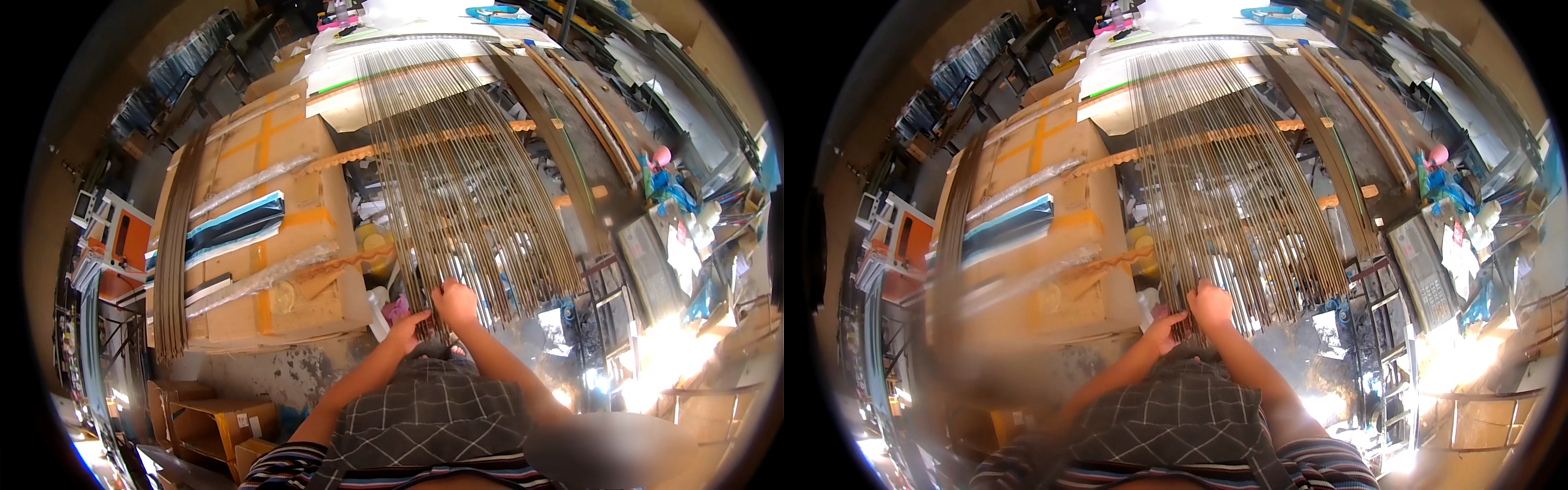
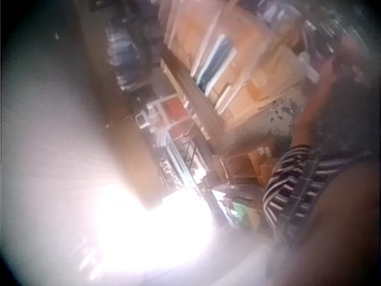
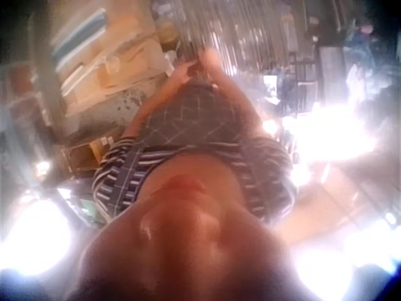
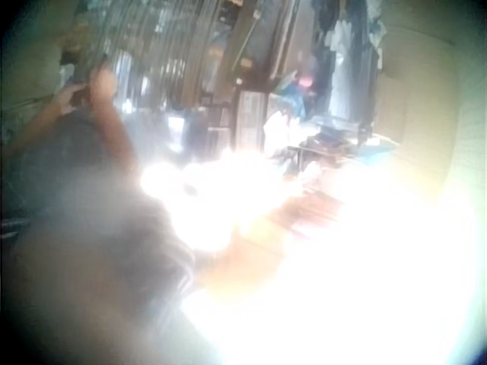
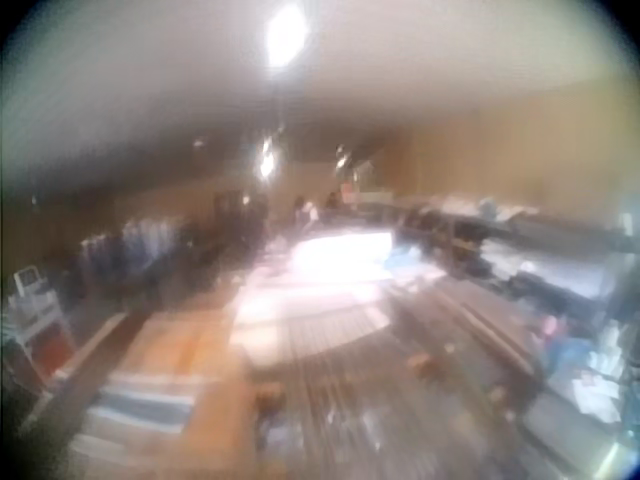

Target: The person sits on the floor and repeatedly brushes long thin wooden rods with a hand brush. They handle the rods in small groups, moving them between a workbench and a floor rack, then return to brushing them on the floor.

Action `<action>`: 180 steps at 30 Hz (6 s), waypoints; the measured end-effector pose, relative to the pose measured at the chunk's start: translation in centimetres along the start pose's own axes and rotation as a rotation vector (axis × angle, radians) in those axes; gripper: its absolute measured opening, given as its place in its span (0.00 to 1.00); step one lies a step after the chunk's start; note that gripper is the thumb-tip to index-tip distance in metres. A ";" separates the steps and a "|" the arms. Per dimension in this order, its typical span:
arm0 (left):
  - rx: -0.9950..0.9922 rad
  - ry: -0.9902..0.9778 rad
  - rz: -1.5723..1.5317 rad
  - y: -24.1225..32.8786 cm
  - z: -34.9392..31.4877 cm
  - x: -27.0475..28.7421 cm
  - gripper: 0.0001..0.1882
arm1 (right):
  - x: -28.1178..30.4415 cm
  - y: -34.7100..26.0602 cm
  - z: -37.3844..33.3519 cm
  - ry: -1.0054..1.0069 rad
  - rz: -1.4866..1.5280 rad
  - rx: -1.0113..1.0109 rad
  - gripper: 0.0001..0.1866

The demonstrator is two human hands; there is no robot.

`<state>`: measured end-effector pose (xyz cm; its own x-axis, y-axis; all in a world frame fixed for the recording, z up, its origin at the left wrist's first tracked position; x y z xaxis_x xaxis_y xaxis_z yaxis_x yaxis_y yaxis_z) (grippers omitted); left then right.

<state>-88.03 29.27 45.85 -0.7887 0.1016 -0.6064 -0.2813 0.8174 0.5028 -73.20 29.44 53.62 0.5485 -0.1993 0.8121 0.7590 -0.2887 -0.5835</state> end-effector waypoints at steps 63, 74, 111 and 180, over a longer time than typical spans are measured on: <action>-0.416 0.887 -0.517 4.6 -47.8 46.1 0.15 | -45.3 -55.2 -11.7 -1.276 0.980 -0.324 0.12; -0.425 0.985 -0.597 10.9 -51.6 57.3 0.15 | -54.3 -66.5 -12.4 -1.000 1.125 -0.717 0.16; -0.335 0.580 0.133 30.6 -57.3 81.4 0.08 | -52.9 -68.3 -12.7 -0.921 0.807 -0.712 0.20; 1.380 0.206 0.888 -30.1 -31.4 -0.2 0.23 | -1.5 -41.9 -64.4 1.540 1.328 -0.150 0.43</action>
<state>-96.59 -13.14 50.13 -0.5139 0.8025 -0.3032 0.8461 0.4156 -0.3338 -128.41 -18.42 77.37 -0.1241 -0.7525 -0.6468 0.1504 0.6300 -0.7618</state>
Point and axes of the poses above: each hand's wrist, its own z-axis towards the middle knuckle, its own x-axis out of the back of the hand, y = z × x, the point moved 2 cm from there along z, towards the middle knuckle, and after that the axes turned 1 degree about -x, right-handed, at the moved point
